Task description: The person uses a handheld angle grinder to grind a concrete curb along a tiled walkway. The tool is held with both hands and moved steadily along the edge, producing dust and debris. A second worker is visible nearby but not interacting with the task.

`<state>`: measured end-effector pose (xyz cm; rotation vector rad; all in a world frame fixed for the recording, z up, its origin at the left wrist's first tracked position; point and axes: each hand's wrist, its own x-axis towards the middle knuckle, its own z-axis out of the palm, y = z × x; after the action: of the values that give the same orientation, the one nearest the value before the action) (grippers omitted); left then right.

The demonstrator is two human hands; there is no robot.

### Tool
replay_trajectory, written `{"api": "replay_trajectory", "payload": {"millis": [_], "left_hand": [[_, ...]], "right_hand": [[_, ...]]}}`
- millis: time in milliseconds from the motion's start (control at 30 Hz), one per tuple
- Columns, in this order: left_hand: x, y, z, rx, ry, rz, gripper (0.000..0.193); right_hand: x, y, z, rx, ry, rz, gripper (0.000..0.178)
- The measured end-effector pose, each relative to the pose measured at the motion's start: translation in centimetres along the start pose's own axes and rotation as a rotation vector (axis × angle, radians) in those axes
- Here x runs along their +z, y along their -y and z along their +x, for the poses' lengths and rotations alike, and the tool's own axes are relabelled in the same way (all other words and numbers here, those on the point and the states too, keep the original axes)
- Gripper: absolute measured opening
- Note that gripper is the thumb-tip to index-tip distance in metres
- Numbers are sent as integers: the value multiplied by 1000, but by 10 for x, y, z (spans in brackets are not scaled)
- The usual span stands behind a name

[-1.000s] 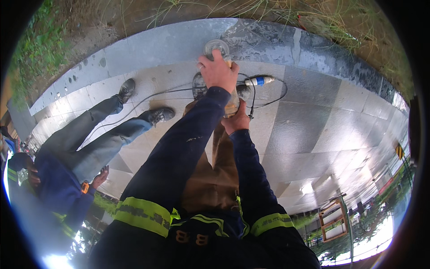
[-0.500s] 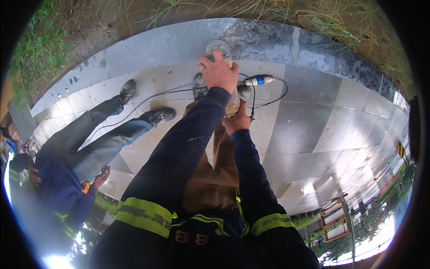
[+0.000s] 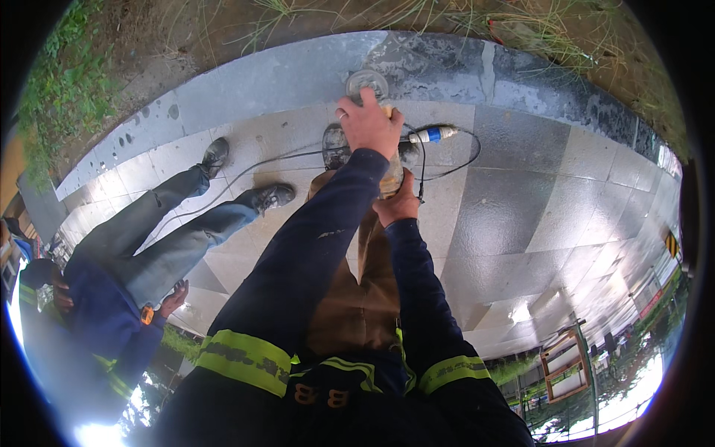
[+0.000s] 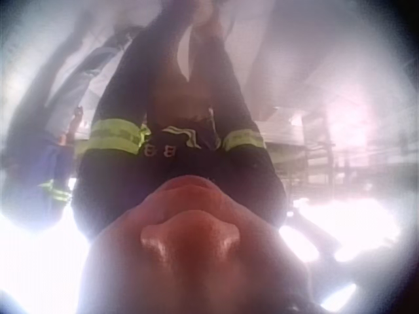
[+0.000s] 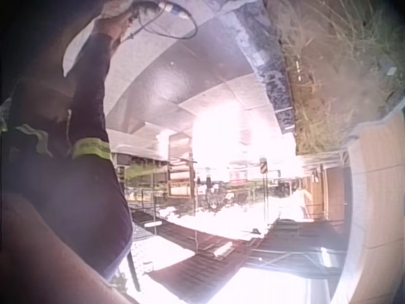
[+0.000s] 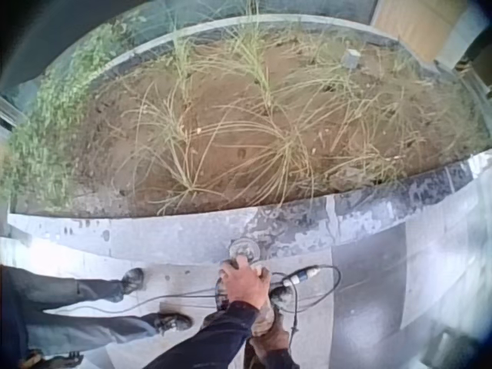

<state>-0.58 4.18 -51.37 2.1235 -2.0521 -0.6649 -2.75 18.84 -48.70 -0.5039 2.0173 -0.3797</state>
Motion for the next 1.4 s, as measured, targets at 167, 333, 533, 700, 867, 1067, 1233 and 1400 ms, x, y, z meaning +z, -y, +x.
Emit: {"api": "replay_trajectory", "payload": {"millis": [167,333,533,700,867,1067,1233,1400], "left_hand": [[0,1,14,15,-1,-15,57],[-4,7,10,-34,20,15,53],[-2,4,11,47,-23,-1,54],[-3,1,5,-89,104,39,53],[-2,2,3,7,7,-5,54],[-3,2,-4,-27,41,-3,56],[0,3,11,37,-21,-38,58],[-5,15,16,-77,6,46,59]], "right_hand": [[3,8,11,3,34,39,78],[5,9,3,79,90,-15,75],[6,8,7,0,12,39,75],[8,-5,3,21,23,19,81],[11,-10,7,-39,10,92,86],[2,-3,-4,123,64,4,80],[6,7,10,-28,-4,10,76],[10,11,10,-6,67,-18,75]]}}
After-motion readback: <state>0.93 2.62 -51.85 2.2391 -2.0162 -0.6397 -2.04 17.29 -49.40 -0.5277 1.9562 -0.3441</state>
